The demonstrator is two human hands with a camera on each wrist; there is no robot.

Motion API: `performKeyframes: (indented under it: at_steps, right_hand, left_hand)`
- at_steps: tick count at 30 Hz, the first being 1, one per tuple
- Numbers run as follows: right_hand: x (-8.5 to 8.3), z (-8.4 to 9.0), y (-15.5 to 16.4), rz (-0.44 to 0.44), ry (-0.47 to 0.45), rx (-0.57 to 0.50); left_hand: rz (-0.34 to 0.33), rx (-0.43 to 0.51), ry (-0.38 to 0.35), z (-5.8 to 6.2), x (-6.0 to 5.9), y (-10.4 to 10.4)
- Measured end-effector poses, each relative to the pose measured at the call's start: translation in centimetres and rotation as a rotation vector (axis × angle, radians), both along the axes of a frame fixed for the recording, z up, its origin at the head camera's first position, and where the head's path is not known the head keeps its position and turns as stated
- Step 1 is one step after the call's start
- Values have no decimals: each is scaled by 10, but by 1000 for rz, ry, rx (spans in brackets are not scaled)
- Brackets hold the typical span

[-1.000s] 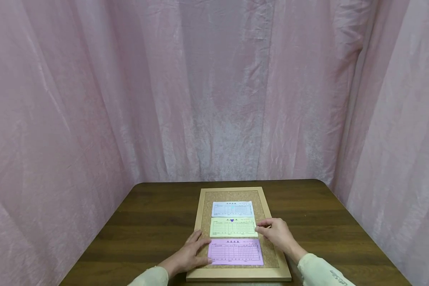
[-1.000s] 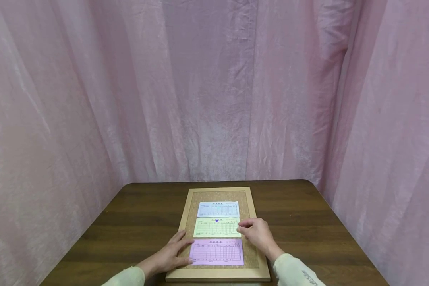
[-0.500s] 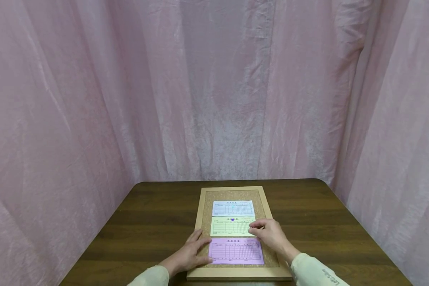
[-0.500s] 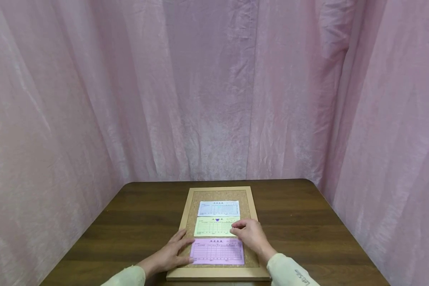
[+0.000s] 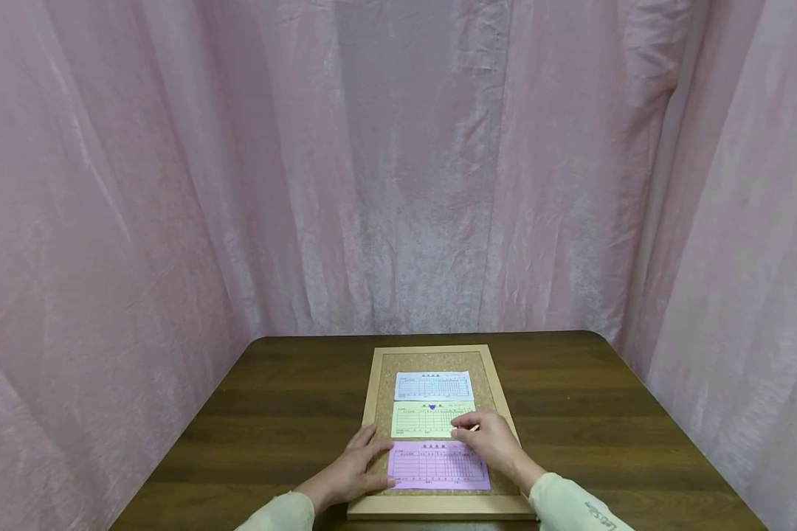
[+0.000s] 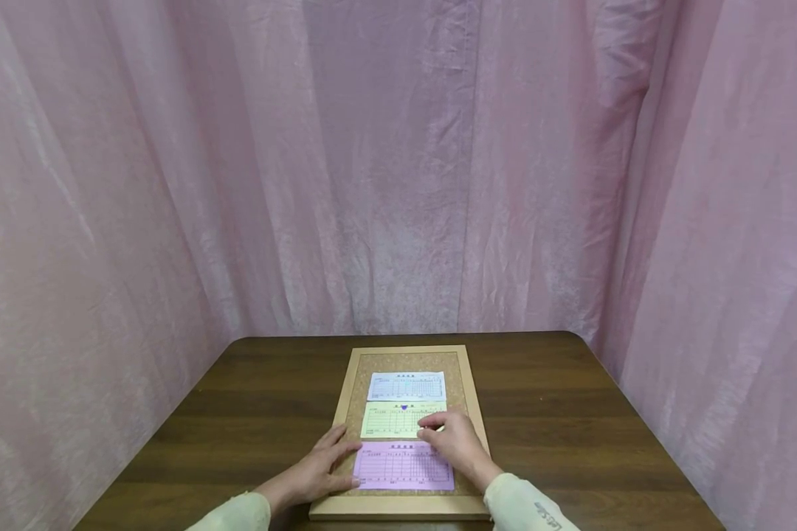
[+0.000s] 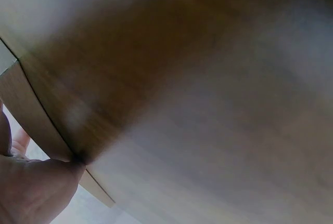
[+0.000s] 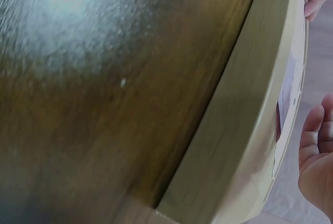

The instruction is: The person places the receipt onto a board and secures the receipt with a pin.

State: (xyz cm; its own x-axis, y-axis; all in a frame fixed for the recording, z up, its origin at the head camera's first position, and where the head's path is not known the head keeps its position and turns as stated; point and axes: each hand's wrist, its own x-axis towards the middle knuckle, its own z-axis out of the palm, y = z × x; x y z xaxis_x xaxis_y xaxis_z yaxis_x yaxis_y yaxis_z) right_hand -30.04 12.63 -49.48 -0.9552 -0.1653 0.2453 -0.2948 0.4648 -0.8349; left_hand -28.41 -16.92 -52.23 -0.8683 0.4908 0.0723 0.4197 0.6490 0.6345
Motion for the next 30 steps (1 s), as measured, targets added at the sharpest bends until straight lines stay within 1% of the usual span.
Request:
performKeyframes:
  at_steps: [5,7,16,25,30]
  right_hand:
    - [1,-1,-3,34,-46,-23]
    - [1,-1,-5,39,-46,-21]
    - [1,-5,-12,64,-64,-29]
    - [1,-7,-18,71,-43,34]
    - [1,-10,-22,85,-85,9]
  left_hand:
    - [-7,7,10,2,0,0]
    - [-3,15,4,3,1,0]
    - [8,-5,-5,2,1,0]
    - [9,-13,1,2,1,1]
    - [11,-16,5,2,1,1]
